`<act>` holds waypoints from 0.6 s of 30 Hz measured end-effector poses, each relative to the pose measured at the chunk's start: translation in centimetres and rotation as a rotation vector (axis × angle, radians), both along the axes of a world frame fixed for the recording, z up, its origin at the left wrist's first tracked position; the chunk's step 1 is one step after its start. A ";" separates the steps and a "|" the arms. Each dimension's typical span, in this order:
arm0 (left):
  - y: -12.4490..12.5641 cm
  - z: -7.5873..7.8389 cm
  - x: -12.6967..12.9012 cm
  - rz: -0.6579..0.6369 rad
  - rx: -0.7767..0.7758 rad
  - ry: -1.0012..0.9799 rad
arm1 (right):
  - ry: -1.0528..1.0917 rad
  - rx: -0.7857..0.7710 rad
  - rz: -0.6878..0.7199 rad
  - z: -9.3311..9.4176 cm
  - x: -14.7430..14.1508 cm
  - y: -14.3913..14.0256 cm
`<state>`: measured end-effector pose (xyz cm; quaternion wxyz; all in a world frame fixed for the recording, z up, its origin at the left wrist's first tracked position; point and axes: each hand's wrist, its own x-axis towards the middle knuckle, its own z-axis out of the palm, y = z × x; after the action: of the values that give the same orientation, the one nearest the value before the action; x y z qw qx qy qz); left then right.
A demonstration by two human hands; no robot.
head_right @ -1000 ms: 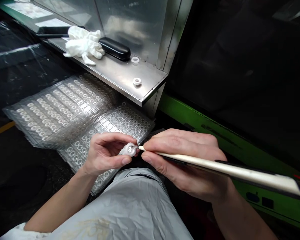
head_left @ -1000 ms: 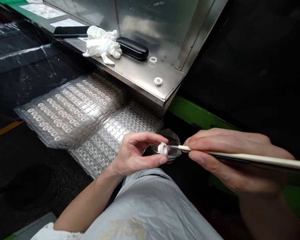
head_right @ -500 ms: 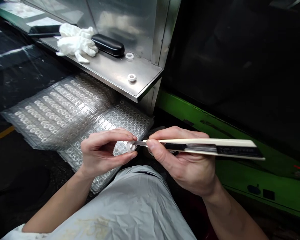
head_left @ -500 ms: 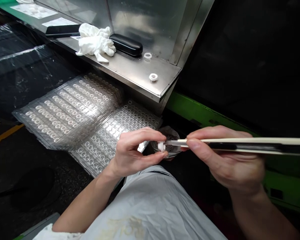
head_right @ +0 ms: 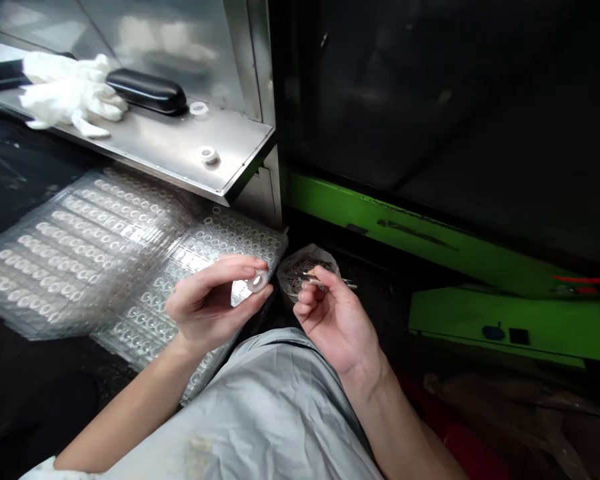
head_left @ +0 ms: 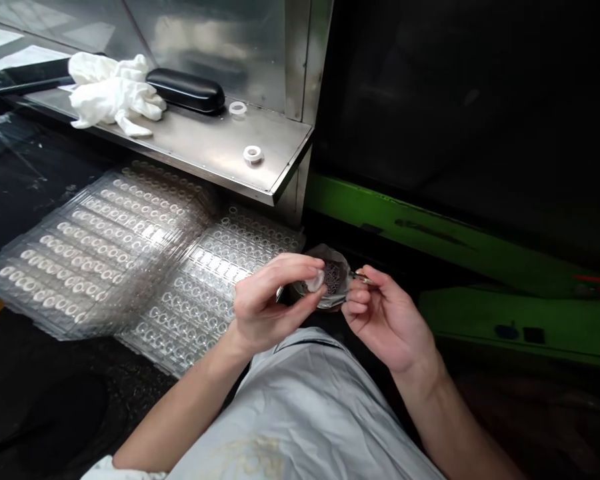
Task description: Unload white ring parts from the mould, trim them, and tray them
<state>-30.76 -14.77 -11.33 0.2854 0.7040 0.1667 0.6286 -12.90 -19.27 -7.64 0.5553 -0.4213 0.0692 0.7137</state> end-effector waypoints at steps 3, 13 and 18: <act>-0.3 -0.3 1.2 -0.073 -0.166 -0.129 | -0.006 -0.036 -0.097 0.1 1.4 -0.8; -0.9 2.5 4.3 -0.234 -0.280 -0.273 | -0.325 0.099 -0.317 0.6 6.0 -2.8; -1.0 4.4 5.2 -0.269 -0.200 -0.252 | -0.405 0.169 -0.320 0.4 6.9 -3.6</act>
<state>-25.52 -15.79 -6.92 0.4539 0.6039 0.0956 0.6482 -5.98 -22.85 -7.21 0.6967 -0.4915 -0.0372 0.5212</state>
